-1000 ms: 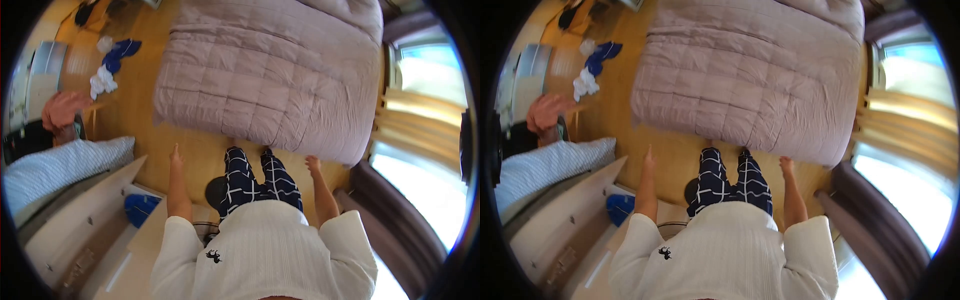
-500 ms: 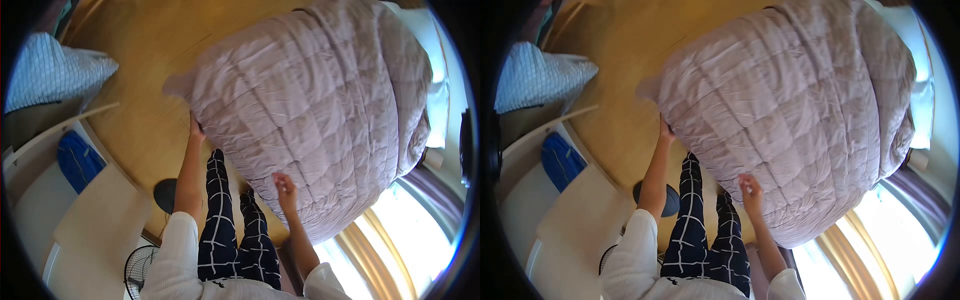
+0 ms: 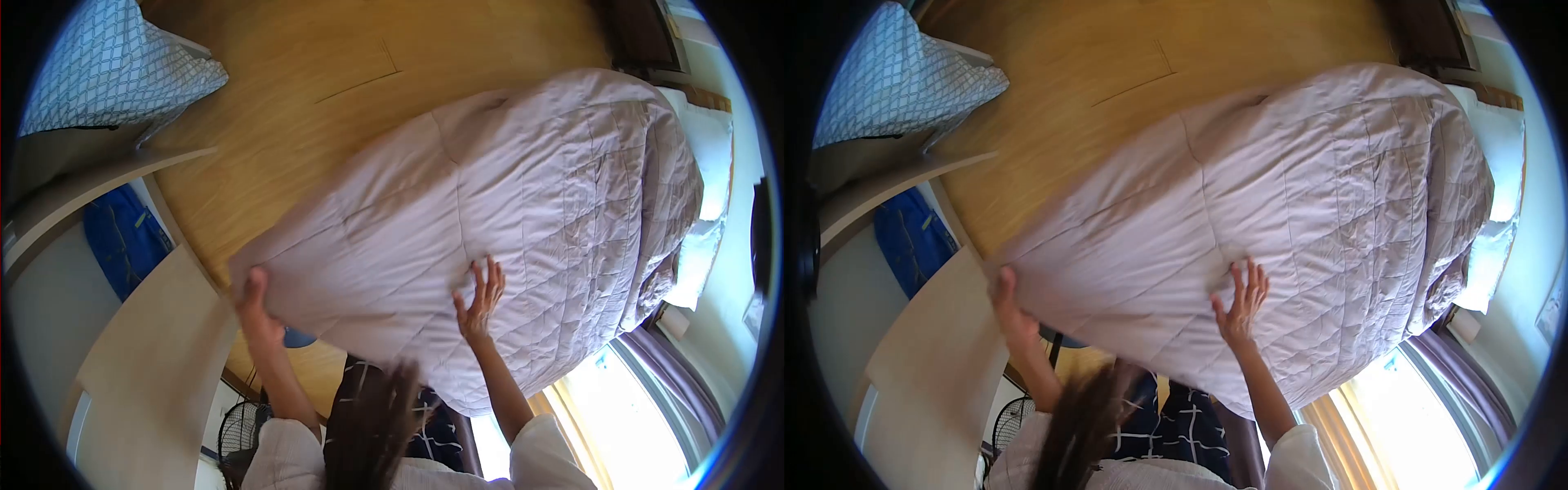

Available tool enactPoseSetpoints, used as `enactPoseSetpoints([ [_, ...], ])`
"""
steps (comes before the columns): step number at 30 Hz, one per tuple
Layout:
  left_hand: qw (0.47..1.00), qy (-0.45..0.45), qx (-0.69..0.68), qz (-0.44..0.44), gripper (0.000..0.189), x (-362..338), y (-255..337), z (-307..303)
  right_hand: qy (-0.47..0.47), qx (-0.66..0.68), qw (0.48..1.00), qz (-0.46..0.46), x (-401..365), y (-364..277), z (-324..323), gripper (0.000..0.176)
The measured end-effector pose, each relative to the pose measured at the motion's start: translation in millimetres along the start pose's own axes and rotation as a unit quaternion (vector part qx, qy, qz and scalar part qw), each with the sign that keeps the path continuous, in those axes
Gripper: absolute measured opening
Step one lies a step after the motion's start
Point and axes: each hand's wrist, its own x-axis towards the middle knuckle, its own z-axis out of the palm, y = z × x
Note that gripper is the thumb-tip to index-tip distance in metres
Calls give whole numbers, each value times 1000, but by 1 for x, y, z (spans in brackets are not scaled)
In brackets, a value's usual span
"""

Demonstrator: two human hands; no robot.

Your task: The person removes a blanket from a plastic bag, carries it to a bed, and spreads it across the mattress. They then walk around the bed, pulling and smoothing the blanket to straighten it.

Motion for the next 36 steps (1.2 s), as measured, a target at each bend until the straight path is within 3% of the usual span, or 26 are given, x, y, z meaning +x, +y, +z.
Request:
enactPoseSetpoints([
  [2, 998, -14, -19, 51, 54, 1, 30, -3, -33, 65, 997, -38, -6, -19, 15, 62],
  [5, 997, 18, -59, -43, 58, 79, -10, -27, -132, 34, 990, -31, -7, -50, 59, 63],
  [9, 964, 56, 253, -60, 71, 208, -154, -65, -218, -78, 970, -77, 7, -39, 139, 63],
  [11, 836, 49, 539, -85, 76, 223, -218, -64, -237, -121, 958, -105, 11, -39, 152, 59],
  [13, 784, -4, 578, 224, 75, 177, -235, -25, -231, -138, 957, -105, 13, -49, 149, 53],
  [15, 871, -67, 434, 219, 63, 114, -219, 30, -223, -15, 969, -106, 3, -47, 140, 45],
  [17, 946, -106, 286, 112, 59, 69, -224, 62, -147, 127, 976, -95, -7, -41, 120, 34],
  [18, 968, -127, 208, 52, 57, 48, -225, 76, -146, 181, 972, -38, -16, -33, 107, 33],
  [21, 947, -290, 135, 24, 69, -36, -162, 129, -115, 302, 937, 130, -68, 8, 69, 31],
  [23, 840, -541, -41, -19, 88, -103, -101, 148, -76, 352, 901, 242, -132, 47, 43, 27],
  [24, 734, -668, -114, -40, 98, -138, -69, 142, -54, 388, 873, 292, -170, 67, 28, 25],
  [25, 529, -819, -216, -59, 89, -174, -50, 138, -22, 404, 857, 320, -215, 85, 17, 24],
  [27, 232, -949, -206, -64, 76, -253, 1, 125, -1, 379, 836, 397, -325, 127, 7, 23],
  [28, 173, -978, -112, -43, 72, -306, 37, 120, 23, 337, 859, 385, -390, 153, 17, 23],
  [31, 58, -993, 44, 91, 50, -416, 45, 59, 58, 444, 678, 583, -550, 173, 5, 21],
  [33, -38, -975, 131, 173, 36, -481, 45, 12, 93, 433, 654, 613, -651, 182, 15, 21],
  [34, -85, -964, 160, 196, 35, -512, 42, -5, 68, 415, 654, 629, -705, 197, 40, 21],
  [35, -117, -963, 157, 186, 34, -543, 35, -14, 24, 356, 720, 595, -744, 198, 46, 19],
  [36, -142, -965, 144, 168, 33, -568, 30, -19, -91, 315, 725, 605, -782, 202, 52, 18],
])
